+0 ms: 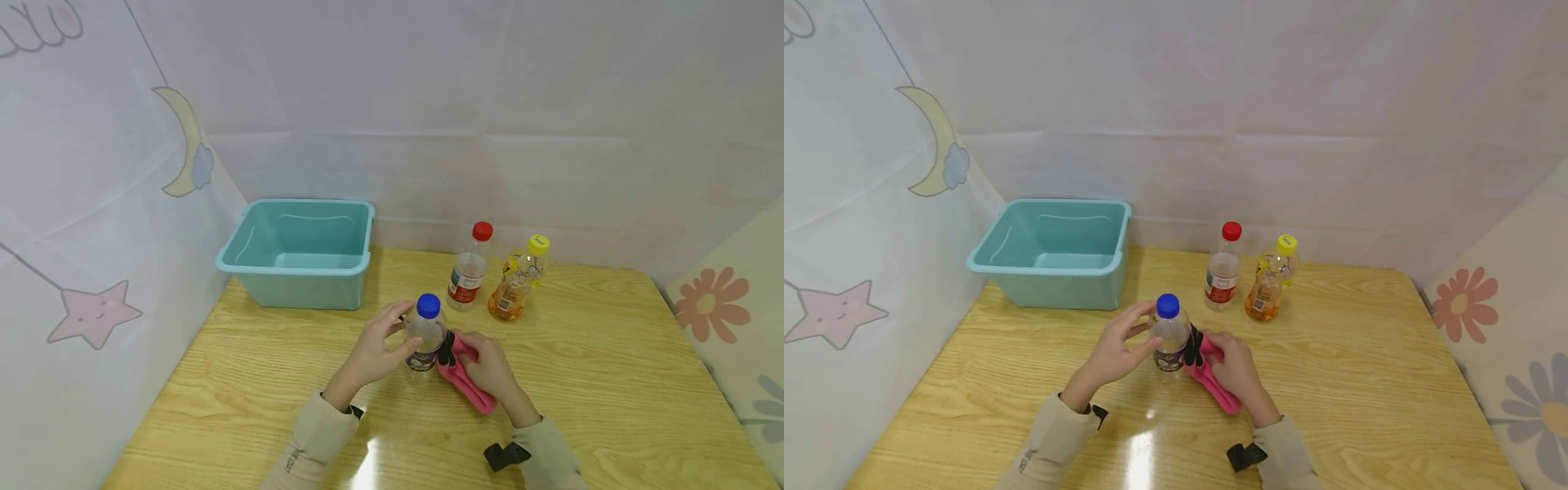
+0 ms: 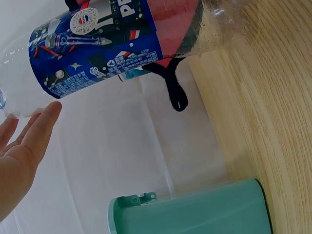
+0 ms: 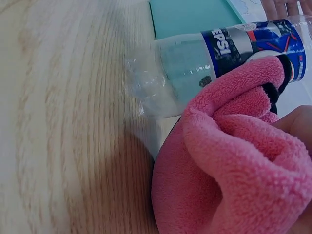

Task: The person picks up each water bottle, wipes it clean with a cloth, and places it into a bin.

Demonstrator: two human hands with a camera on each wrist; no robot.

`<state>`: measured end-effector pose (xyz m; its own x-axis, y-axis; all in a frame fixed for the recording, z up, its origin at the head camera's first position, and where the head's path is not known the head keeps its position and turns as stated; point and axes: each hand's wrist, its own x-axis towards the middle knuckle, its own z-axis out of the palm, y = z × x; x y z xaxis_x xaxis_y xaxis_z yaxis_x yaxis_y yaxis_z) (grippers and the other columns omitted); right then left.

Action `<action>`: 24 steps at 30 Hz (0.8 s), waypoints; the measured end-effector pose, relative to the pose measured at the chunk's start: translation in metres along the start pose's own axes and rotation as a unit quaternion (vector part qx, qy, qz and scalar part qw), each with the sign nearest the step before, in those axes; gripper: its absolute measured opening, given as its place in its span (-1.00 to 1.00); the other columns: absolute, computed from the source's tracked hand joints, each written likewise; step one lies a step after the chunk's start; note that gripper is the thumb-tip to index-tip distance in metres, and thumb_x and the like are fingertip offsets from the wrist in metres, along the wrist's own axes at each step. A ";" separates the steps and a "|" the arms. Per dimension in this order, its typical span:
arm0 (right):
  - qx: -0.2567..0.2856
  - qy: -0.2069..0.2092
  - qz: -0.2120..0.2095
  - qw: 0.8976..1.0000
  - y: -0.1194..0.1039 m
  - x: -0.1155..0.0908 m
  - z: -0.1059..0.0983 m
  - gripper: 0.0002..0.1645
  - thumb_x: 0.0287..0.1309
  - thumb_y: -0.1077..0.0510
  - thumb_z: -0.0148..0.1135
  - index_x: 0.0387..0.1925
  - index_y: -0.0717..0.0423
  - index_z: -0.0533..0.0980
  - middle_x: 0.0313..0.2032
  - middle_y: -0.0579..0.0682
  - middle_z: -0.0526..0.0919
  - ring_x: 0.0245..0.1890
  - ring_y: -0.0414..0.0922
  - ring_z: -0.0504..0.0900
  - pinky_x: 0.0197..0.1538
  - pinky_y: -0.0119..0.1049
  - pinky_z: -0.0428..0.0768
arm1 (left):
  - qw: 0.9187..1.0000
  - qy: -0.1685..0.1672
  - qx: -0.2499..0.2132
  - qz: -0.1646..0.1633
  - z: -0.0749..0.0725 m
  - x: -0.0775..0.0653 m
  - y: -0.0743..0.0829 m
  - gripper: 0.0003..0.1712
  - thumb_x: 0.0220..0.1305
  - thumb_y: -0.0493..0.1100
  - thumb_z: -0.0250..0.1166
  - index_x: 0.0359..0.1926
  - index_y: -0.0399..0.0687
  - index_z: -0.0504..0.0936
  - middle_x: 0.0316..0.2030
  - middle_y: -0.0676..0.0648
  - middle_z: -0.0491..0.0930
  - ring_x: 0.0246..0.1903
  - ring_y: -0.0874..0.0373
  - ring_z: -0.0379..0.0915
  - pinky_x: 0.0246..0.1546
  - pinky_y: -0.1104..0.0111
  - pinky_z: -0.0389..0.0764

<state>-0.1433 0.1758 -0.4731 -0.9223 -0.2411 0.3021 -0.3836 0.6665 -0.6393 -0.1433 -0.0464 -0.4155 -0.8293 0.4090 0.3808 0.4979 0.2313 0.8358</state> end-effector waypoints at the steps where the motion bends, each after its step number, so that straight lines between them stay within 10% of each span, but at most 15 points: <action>1: 0.000 0.000 -0.001 1.000 0.000 0.000 0.000 -0.54 -0.19 0.53 0.24 -0.14 0.24 0.59 -0.32 0.09 0.64 -0.29 0.02 0.61 -0.25 -0.07 0.58 | 1.000 0.001 0.002 -0.003 0.000 0.000 0.000 -0.38 0.11 -0.34 0.29 0.20 -0.35 0.29 0.13 -0.28 0.34 0.12 -0.12 0.28 0.02 0.13 0.46; 24: -0.072 0.031 -0.021 0.997 0.022 -0.042 -0.042 -0.50 -0.17 0.51 0.26 -0.07 0.29 0.53 -0.20 0.19 0.61 -0.17 0.15 0.57 -0.18 0.07 0.55 | 0.999 0.033 -0.008 -0.015 -0.009 -0.003 -0.004 -0.31 0.02 -0.26 0.38 0.20 -0.25 0.34 0.10 -0.20 0.41 0.07 -0.05 0.34 0.02 0.25 0.48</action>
<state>-0.1115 0.2307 -0.4701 -0.8990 -0.2303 0.3726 -0.4073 0.7525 -0.5176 -0.1453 -0.0569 -0.4166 -0.8589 0.3431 0.3801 0.4686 0.2274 0.8536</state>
